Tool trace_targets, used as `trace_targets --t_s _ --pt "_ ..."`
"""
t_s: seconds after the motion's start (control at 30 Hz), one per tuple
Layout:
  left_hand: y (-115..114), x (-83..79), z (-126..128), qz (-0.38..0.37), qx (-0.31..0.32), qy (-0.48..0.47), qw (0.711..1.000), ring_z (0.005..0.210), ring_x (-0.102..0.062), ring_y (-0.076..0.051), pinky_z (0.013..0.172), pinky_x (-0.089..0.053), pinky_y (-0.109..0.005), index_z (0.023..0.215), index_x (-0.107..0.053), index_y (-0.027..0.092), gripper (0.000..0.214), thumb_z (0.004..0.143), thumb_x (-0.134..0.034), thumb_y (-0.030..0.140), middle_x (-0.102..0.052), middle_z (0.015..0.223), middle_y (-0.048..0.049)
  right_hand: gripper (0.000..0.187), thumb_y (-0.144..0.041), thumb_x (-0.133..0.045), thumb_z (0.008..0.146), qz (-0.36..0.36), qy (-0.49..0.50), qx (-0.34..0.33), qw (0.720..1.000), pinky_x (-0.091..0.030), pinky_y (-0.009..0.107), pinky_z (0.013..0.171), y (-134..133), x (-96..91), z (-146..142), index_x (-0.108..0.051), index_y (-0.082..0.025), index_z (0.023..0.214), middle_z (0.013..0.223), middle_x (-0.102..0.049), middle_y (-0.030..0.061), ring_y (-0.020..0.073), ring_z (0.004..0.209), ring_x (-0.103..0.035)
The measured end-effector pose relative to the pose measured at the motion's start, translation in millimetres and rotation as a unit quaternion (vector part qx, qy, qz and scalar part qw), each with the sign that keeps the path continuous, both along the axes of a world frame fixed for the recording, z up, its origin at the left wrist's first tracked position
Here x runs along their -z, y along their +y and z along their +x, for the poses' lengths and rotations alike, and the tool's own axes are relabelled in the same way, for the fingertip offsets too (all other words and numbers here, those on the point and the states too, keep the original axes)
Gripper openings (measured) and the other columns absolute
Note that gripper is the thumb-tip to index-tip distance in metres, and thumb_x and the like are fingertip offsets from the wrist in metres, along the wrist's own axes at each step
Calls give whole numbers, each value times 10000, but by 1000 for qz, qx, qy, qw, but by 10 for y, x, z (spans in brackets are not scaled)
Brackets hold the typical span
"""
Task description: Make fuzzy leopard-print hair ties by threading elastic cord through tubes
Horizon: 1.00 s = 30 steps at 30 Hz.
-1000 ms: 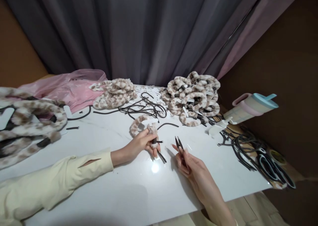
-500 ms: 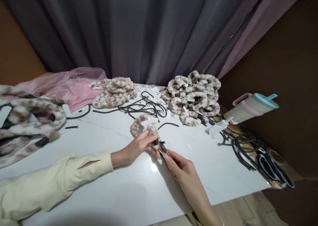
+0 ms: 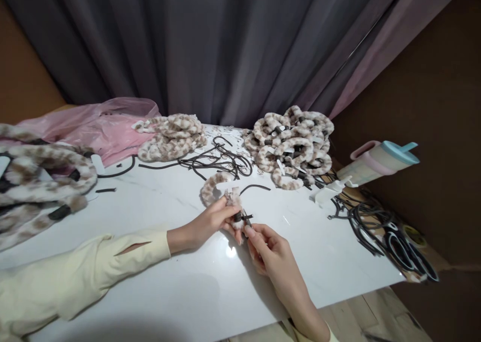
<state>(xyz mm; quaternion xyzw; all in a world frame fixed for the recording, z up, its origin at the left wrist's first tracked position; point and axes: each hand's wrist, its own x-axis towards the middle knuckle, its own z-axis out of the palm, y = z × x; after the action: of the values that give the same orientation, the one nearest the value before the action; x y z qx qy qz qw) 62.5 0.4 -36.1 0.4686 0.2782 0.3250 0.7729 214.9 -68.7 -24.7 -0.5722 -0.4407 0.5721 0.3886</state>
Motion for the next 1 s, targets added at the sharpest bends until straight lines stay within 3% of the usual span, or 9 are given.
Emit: trace_targets --t_s 0.6,0.83,1.0 --pt "-10 15 -3 -14 18 5 1000 527 -632 -158 496 -515 -276 820 -397 179 244 858 -518 387 -612 691 -12 467 -595 -579 765 -29 5 8 1000 -140 209 374 2 -44 -19 -562 -135 689 431 -397 -67 35 364 -249" --pt "3 22 1 -2 36 9 999 488 -604 -148 475 -511 -282 849 -393 180 253 860 -503 408 -635 699 -37 479 -617 -539 787 2 -10 2 1000 -131 204 359 7 20 19 -520 -154 668 392 -327 -89 34 349 -209" --pt "14 33 0 1 34 -1 999 496 -612 -152 486 -507 -280 841 -397 179 209 877 -475 370 -646 702 -41 474 -634 -579 740 -67 70 -14 995 -79 194 362 36 -11 55 -499 -166 725 409 -228 -125 23 367 -98"
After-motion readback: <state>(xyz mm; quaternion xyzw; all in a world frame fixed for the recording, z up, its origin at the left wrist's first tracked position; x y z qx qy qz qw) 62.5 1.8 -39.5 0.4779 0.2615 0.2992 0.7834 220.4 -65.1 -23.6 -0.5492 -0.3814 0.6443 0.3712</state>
